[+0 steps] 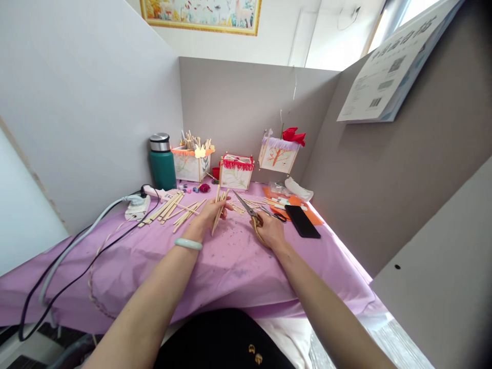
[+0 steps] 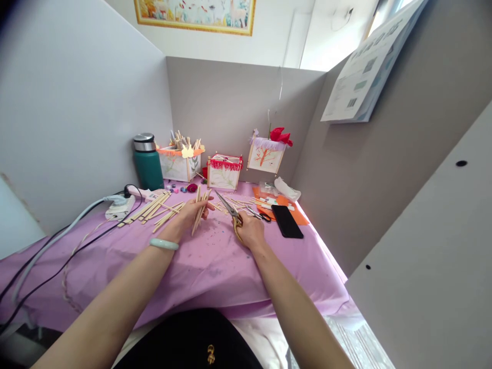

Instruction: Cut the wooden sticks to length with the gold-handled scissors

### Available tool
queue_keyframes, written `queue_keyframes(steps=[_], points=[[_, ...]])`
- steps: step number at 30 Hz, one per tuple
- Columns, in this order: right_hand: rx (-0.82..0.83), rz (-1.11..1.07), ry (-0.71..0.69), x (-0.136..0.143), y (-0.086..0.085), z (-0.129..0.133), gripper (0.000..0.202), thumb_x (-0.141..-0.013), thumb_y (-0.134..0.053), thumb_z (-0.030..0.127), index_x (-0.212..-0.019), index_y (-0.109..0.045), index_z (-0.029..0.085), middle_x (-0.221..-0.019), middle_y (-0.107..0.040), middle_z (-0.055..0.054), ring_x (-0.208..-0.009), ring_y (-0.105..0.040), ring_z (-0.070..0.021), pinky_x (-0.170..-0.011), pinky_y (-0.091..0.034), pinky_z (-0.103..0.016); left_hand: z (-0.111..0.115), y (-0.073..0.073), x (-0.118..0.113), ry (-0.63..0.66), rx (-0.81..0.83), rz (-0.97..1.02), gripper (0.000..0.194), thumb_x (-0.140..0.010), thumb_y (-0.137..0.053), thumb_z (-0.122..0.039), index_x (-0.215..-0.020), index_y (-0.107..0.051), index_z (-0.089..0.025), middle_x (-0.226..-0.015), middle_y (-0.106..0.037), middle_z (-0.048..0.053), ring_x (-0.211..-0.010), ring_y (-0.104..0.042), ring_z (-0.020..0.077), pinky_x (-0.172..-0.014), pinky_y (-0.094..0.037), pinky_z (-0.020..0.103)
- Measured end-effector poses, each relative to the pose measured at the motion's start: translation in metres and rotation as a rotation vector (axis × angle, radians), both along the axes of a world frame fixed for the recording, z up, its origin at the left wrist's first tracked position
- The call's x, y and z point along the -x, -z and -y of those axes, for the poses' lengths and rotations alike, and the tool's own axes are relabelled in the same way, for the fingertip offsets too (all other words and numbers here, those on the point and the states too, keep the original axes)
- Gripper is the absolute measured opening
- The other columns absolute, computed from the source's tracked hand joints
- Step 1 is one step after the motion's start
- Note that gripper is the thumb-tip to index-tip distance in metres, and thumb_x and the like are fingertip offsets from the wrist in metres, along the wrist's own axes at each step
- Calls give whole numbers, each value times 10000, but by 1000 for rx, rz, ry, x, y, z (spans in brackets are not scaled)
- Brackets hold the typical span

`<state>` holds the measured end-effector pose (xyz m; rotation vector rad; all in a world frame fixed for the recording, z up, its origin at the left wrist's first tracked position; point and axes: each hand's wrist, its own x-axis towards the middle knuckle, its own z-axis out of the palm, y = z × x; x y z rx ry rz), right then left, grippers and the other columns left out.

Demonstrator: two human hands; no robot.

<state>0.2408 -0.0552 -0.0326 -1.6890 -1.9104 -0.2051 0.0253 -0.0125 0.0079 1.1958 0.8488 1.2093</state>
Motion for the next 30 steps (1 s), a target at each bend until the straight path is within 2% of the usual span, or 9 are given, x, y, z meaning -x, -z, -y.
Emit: queue_keyframes(steps=[3, 6, 9, 13, 19, 23, 30], points=[[1, -11, -10, 1, 1, 0, 257, -891, -542, 414, -1051, -664, 254, -870, -725, -11, -780, -637, -179, -648, -350, -254, -1, 2, 0, -10, -29, -20, 334, -786, -658, -240, -1080, -584, -101, -716, -697, 44, -436, -516, 92, -427, -413, 220], [-8, -22, -11, 1, 1, 0, 249, -885, -551, 412, -1039, -663, 253, -873, -725, -9, -795, -641, -182, -650, -352, -256, -2, 4, 1, -27, -61, -55, 242, -768, -684, -291, -909, -611, -109, -709, -680, 49, -432, -502, 84, -418, -415, 220], [-28, -27, -13, 1, 0, -1, 239, -874, -570, 426, -1027, -658, 265, -876, -722, 7, -797, -644, -182, -640, -348, -256, -3, 6, 1, -48, -43, -68, 247, -749, -706, -336, -807, -616, -114, -706, -659, 45, -438, -502, 83, -420, -420, 226], [-42, -23, -13, 1, 0, 0, 233, -865, -587, 422, -1029, -652, 269, -909, -721, 9, -814, -644, -185, -651, -359, -257, -5, 9, 1, -47, -10, -37, 291, -695, -760, -359, -816, -640, -123, -686, -638, 28, -496, -543, 99, -470, -444, 232], [-64, -35, -29, 1, 2, 0, 341, -871, -584, 403, -1175, -623, 255, -1047, -715, -30, -897, -640, -196, -733, -403, -269, -2, 5, 0, -73, -59, -103, 236, -711, -740, -347, -727, -649, -130, -569, -579, 10, -452, -456, 90, -429, -320, 219], [-78, -16, -33, 1, 2, 0, 335, -874, -578, 383, -1180, -621, 254, -1061, -712, -31, -887, -638, -187, -734, -405, -264, 3, 2, -2, -79, -131, -145, 198, -739, -701, -314, -674, -639, -138, -520, -546, 4, -448, -420, 89, -436, -282, 224], [-85, 24, -13, 2, 2, -1, 329, -898, -549, 400, -1189, -611, 259, -1066, -704, -29, -908, -633, -184, -728, -401, -259, 7, 0, -3, 6, -122, -113, 210, -722, -689, -304, -636, -558, -163, -499, -509, -13, -419, -406, 77, -427, -260, 221]])
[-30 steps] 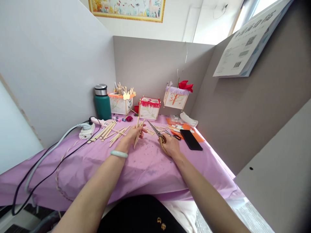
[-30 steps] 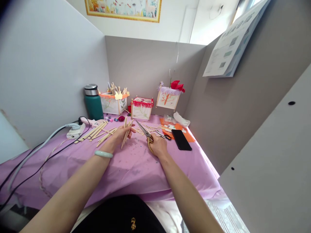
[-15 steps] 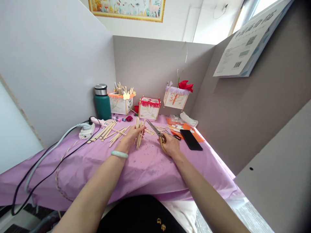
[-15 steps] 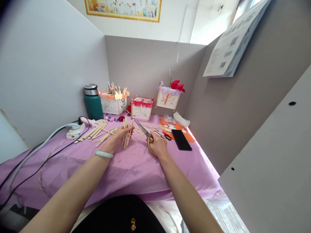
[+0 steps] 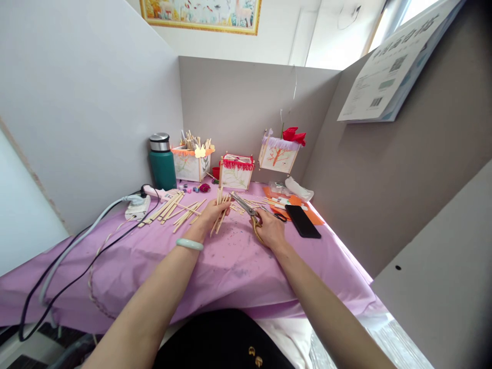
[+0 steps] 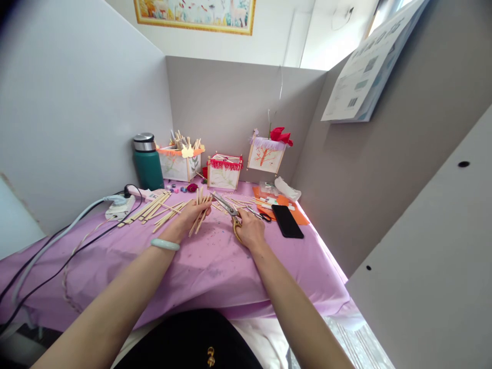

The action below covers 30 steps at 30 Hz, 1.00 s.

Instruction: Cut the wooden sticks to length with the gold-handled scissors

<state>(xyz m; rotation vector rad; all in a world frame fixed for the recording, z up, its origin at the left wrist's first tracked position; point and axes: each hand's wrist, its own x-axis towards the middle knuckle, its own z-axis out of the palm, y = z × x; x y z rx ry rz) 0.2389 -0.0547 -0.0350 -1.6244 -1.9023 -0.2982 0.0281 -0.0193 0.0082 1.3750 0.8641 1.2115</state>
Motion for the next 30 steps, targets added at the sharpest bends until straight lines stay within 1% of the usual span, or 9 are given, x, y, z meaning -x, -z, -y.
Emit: queue_keyframes(steps=[3, 8, 13, 19, 22, 24, 27, 30], points=[[12, 5, 15, 0, 0, 0, 330, -901, -549, 407, -1191, -613, 263, -1070, -698, -33, -929, -627, -188, -738, -404, -262, -1, 0, 0, 16, 24, 18, 227, -710, -697, -316, -658, -530, -171, -487, -498, -23, -392, -396, 71, -409, -251, 216], [31, 8, 55, 1, -1, 1, 351, -900, -554, 411, -1218, -606, 270, -1081, -687, -47, -952, -617, -201, -756, -409, -274, -8, 7, 1, 70, 42, 81, 251, -696, -721, -333, -809, -568, -169, -484, -493, -43, -365, -374, 65, -383, -214, 205], [40, 0, 32, 0, -2, 1, 343, -897, -564, 416, -1202, -610, 265, -1079, -686, -44, -935, -621, -195, -750, -407, -269, -16, 14, 2, 67, 40, 106, 280, -683, -747, -338, -788, -557, -163, -492, -490, -42, -370, -378, 58, -381, -217, 204], [40, 12, 13, 0, -2, 1, 359, -899, -570, 428, -1218, -599, 265, -1086, -682, -44, -935, -622, -192, -741, -402, -262, -13, 11, 2, 134, 46, 169, 367, -658, -774, -337, -907, -574, -158, -500, -471, -61, -372, -351, 51, -382, -181, 198], [48, 34, 15, 1, -3, 2, 325, -913, -548, 405, -1197, -604, 259, -1079, -681, -50, -919, -621, -191, -736, -397, -261, -12, 10, 2, 154, 52, 183, 365, -646, -779, -328, -886, -563, -159, -492, -460, -66, -366, -340, 48, -382, -176, 198], [45, 46, 30, 2, -3, 2, 303, -929, -519, 394, -1182, -607, 253, -1070, -679, -56, -919, -621, -193, -741, -394, -262, -11, 10, 1, 145, 56, 186, 352, -643, -779, -322, -858, -553, -160, -485, -452, -69, -361, -338, 48, -381, -179, 198], [39, 62, 61, 4, -4, 3, 309, -942, -491, 397, -1194, -601, 256, -1058, -677, -56, -924, -621, -199, -740, -392, -264, -12, 10, 1, 130, 56, 194, 347, -638, -783, -317, -833, -542, -161, -474, -441, -75, -350, -330, 46, -377, -180, 196], [42, 74, 87, 5, -6, 5, 318, -935, -501, 394, -1207, -591, 258, -1062, -672, -55, -937, -620, -205, -732, -392, -267, -12, 10, 0, 147, 50, 195, 350, -635, -784, -321, -832, -541, -162, -471, -438, -78, -347, -322, 46, -370, -176, 195]])
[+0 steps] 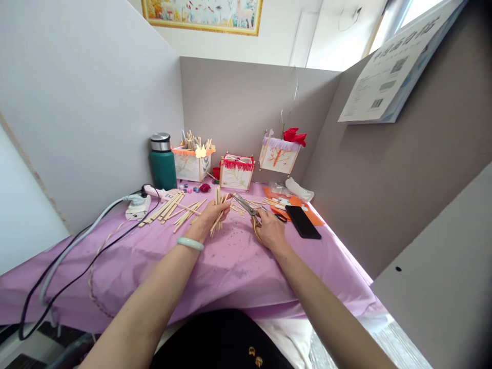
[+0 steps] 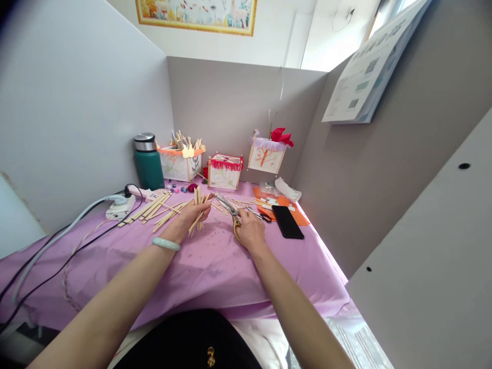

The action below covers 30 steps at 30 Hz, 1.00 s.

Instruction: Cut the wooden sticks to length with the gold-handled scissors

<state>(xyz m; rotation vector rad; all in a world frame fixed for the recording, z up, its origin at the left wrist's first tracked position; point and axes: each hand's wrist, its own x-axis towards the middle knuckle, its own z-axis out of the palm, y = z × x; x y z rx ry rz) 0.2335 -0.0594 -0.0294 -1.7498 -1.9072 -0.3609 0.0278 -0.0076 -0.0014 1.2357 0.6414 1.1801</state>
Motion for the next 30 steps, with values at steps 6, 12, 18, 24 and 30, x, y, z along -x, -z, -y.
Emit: queue_keyframes(steps=[6, 12, 18, 24, 30], points=[[9, -6, -31, -1, 2, -3, 291, -934, -498, 373, -1186, -589, 259, -1085, -678, -51, -935, -623, -202, -740, -394, -269, 1, 0, 0, 4, 10, 6, 321, -653, -784, -308, -811, -549, -156, -468, -434, -75, -346, -315, 43, -374, -165, 197], [23, -20, -71, -4, 5, -9, 257, -930, -492, 356, -1120, -617, 234, -1044, -698, -58, -938, -629, -205, -768, -397, -269, 0, 0, 2, 28, 43, 54, 509, -656, -786, -269, -1104, -607, -109, -486, -411, -90, -353, -304, 42, -384, -146, 194], [97, 42, -70, -1, 2, -6, 265, -934, -468, 389, -1020, -657, 224, -939, -720, -68, -851, -643, -206, -710, -390, -277, 1, 2, 2, 74, 47, 56, 656, -664, -796, -279, -1259, -596, -87, -508, -421, -78, -378, -301, 35, -397, -142, 195], [130, 25, 28, -1, 1, -7, 285, -932, -457, 395, -996, -677, 226, -887, -723, -76, -811, -649, -215, -679, -390, -286, 0, 3, -3, 60, 19, 0, 658, -650, -800, -298, -1240, -614, -74, -511, -437, -67, -389, -315, 42, -398, -142, 200], [-5, -135, -75, -9, 5, -7, 331, -891, -570, 448, -1165, -612, 267, -1057, -705, -24, -913, -638, -196, -730, -409, -273, 1, 0, 0, -7, 49, 1, 587, -666, -763, -283, -1202, -600, -106, -503, -424, -84, -370, -283, 38, -395, -133, 195]])
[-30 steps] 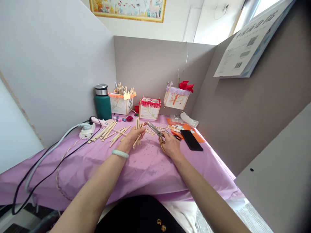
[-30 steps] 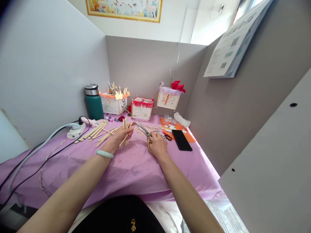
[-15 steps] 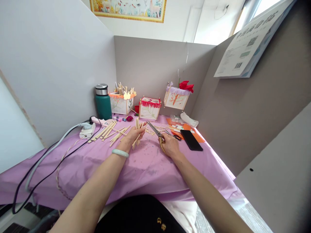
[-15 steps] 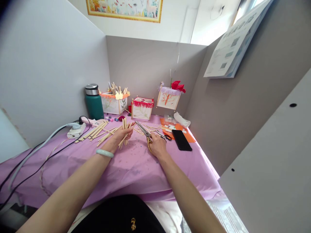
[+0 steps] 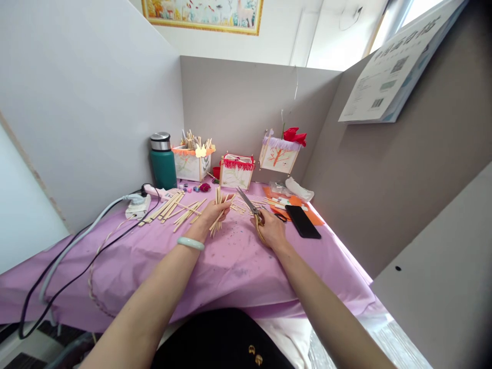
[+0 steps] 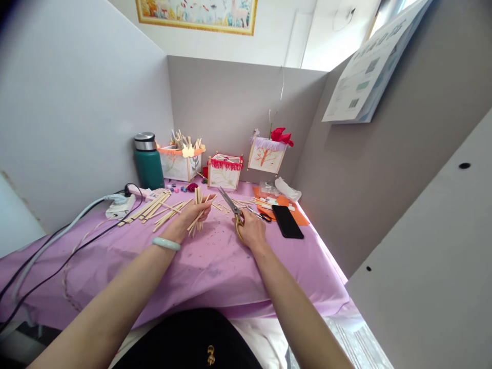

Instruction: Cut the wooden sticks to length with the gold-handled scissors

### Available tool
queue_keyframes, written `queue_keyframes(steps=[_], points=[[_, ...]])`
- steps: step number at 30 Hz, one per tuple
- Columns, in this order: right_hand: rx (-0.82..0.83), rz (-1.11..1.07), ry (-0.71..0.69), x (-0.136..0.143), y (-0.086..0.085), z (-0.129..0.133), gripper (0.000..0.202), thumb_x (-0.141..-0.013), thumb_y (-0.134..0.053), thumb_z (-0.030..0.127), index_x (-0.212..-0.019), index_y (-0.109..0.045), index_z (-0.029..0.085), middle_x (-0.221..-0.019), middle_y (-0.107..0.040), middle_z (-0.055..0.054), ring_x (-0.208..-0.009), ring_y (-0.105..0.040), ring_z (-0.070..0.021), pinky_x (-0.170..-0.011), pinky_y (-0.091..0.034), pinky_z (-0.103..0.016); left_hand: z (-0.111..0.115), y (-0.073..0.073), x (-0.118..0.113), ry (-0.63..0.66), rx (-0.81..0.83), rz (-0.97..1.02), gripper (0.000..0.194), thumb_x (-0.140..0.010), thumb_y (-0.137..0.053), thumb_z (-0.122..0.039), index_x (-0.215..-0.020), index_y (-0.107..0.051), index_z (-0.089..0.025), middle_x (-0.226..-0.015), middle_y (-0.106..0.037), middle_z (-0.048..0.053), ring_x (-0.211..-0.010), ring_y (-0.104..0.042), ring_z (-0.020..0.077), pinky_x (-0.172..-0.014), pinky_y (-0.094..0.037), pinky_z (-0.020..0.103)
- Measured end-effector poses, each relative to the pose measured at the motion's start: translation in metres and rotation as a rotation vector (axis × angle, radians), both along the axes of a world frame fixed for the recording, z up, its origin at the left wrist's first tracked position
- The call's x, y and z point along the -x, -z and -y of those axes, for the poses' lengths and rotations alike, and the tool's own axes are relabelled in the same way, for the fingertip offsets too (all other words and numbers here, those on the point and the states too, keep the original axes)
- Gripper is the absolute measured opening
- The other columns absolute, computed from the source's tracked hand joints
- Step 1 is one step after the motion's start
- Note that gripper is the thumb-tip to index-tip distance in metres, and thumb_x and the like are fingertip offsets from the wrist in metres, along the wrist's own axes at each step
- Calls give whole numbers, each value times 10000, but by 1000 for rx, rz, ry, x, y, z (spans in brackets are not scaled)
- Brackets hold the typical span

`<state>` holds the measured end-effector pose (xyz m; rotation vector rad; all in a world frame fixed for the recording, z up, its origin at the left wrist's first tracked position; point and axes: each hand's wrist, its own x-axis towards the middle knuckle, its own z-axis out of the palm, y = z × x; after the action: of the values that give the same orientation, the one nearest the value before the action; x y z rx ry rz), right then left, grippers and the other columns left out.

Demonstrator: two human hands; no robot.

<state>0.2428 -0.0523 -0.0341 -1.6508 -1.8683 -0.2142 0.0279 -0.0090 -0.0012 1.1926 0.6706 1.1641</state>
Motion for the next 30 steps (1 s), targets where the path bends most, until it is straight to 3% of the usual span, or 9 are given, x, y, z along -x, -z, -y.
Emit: queue_keyframes(steps=[6, 10, 19, 30], points=[[16, 32, -47, 2, 1, 1, 339, -875, -605, 445, -1160, -607, 261, -1063, -689, -38, -910, -624, -194, -737, -413, -275, 2, -2, 0, 11, -7, -9, 402, -664, -769, -315, -980, -593, -141, -488, -400, -92, -368, -264, 34, -390, -129, 196], [33, 38, -50, 2, 0, 2, 334, -878, -601, 441, -1159, -601, 259, -1048, -687, -40, -916, -623, -197, -745, -415, -277, 3, -3, 0, 10, -22, -17, 367, -668, -769, -325, -935, -587, -151, -487, -399, -90, -365, -273, 35, -389, -131, 199], [64, 63, -32, 5, -3, 4, 272, -906, -553, 421, -1106, -627, 251, -1023, -698, -46, -938, -630, -208, -766, -407, -277, 4, -4, 1, 47, -9, 28, 343, -696, -762, -302, -948, -599, -135, -476, -386, -93, -359, -268, 30, -381, -135, 196], [50, 67, -53, 6, -6, 5, 230, -933, -464, 364, -999, -647, 242, -897, -700, -27, -798, -611, -181, -685, -356, -259, 4, -4, 6, 136, 14, 101, 353, -721, -730, -233, -1030, -593, -133, -487, -392, -92, -371, -277, 37, -387, -151, 185]])
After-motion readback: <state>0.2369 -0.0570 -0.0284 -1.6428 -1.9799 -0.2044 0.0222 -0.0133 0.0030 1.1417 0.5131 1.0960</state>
